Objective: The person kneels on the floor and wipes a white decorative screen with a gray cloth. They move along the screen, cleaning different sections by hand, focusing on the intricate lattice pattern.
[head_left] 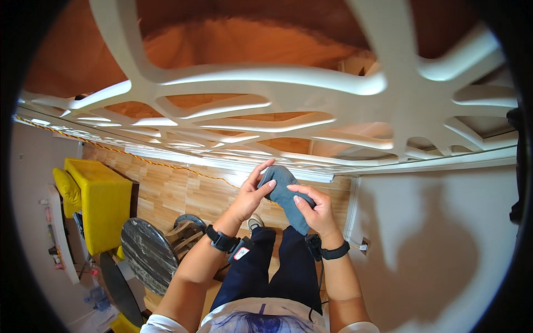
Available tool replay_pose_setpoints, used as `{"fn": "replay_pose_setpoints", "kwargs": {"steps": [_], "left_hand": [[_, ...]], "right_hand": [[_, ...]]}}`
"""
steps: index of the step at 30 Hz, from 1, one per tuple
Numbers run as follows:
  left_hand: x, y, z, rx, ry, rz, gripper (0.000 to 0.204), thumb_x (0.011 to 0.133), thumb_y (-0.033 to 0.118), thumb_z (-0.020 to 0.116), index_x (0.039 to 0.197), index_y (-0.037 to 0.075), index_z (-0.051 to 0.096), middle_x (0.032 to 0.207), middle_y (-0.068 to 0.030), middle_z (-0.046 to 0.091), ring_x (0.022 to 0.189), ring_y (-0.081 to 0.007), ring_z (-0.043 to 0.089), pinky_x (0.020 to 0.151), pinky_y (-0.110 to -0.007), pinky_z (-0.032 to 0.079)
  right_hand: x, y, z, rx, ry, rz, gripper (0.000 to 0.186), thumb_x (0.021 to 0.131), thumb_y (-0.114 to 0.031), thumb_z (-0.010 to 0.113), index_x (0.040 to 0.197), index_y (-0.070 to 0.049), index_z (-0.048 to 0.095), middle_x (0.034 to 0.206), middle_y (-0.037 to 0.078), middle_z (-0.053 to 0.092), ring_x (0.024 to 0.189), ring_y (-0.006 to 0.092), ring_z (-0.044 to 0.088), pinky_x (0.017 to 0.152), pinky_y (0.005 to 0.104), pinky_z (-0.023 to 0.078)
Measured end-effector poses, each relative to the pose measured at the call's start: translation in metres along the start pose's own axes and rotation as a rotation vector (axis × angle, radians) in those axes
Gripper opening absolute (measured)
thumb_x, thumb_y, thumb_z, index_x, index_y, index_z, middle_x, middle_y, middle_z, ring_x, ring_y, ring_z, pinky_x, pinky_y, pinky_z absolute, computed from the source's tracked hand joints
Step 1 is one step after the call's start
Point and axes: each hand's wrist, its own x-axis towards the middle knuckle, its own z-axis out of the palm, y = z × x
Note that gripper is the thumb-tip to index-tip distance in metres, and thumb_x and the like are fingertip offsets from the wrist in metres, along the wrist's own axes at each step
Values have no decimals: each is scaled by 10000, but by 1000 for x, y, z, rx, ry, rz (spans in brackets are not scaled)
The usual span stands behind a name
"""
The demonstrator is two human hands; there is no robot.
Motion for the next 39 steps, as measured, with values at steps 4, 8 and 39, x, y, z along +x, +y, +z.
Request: {"fn": "replay_pose_setpoints", "kwargs": {"steps": [4, 8, 39], "left_hand": [[-9, 10, -39, 391, 160, 366, 600, 874, 72, 712, 1414, 108, 453, 1148, -41, 561, 1088, -157, 527, 917, -306, 458], [-17, 32, -70, 339, 216, 490, 803, 803, 293, 782, 1460, 110, 357, 1416, -122, 420, 1288, -262, 456, 1052, -405, 391], [26, 80, -102, 1900, 527, 1192, 282, 860, 261, 562, 1102, 155, 662, 1228, 0, 624, 1229, -163, 540, 1125, -446, 269]], "right_hand": [[13, -3, 39, -19, 67, -34, 246, 886, 7, 600, 1117, 3, 685, 1035, 101, 714, 945, 158, 655, 856, 287, 498], [27, -26, 69, -94, -66, -163, 253, 871, 25, 605, 1105, -11, 695, 964, 124, 710, 841, 196, 671, 766, 290, 515], [117, 33, 176, -522, 451, -405, 415, 873, -26, 591, 1287, 7, 570, 1001, 209, 686, 871, 354, 702, 745, 384, 566]]}}
